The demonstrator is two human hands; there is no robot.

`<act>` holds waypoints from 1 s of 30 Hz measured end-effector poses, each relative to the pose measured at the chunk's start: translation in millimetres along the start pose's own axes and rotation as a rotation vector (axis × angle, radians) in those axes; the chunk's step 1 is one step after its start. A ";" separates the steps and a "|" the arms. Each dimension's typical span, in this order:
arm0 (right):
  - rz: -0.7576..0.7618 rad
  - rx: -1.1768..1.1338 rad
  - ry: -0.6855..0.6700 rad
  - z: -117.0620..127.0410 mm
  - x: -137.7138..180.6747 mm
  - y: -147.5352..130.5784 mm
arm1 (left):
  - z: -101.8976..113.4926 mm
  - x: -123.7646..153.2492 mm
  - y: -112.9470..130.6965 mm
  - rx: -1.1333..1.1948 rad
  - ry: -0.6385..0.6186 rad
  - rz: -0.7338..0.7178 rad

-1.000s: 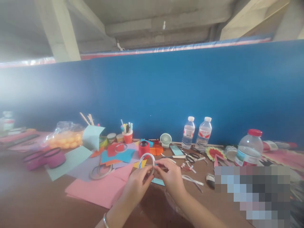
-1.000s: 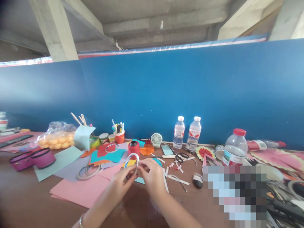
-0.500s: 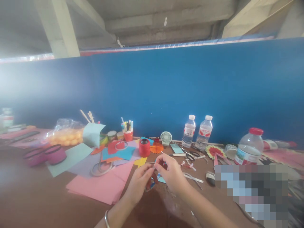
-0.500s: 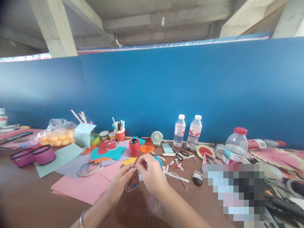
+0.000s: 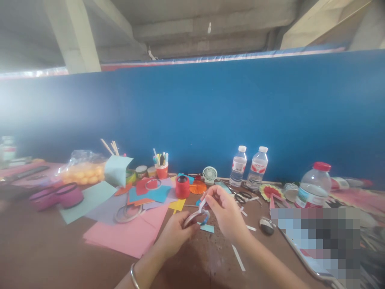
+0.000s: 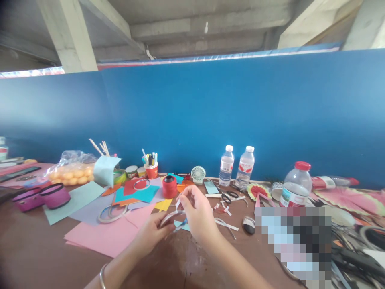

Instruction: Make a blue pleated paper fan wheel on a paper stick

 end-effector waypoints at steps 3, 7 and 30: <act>0.022 -0.079 0.078 11.5 -5.3 -3.3 | -7.7 3.4 9.5 0.118 -0.128 -0.097; 0.007 -0.200 0.125 18.4 -8.5 -1.3 | -2.0 2.9 6.5 0.210 -0.105 -0.140; 0.008 -0.239 0.180 23.3 -9.4 5.7 | -6.0 -2.3 -3.0 0.193 -0.111 -0.026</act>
Point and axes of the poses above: each hand's wrist, its own x-axis away from the middle knuckle, its own z-axis out of the back of the hand, y = z × x, the point moved 10 cm from there along -x, towards the middle knuckle, and after that the axes turned 15 degrees about z, right-handed, at the moved point
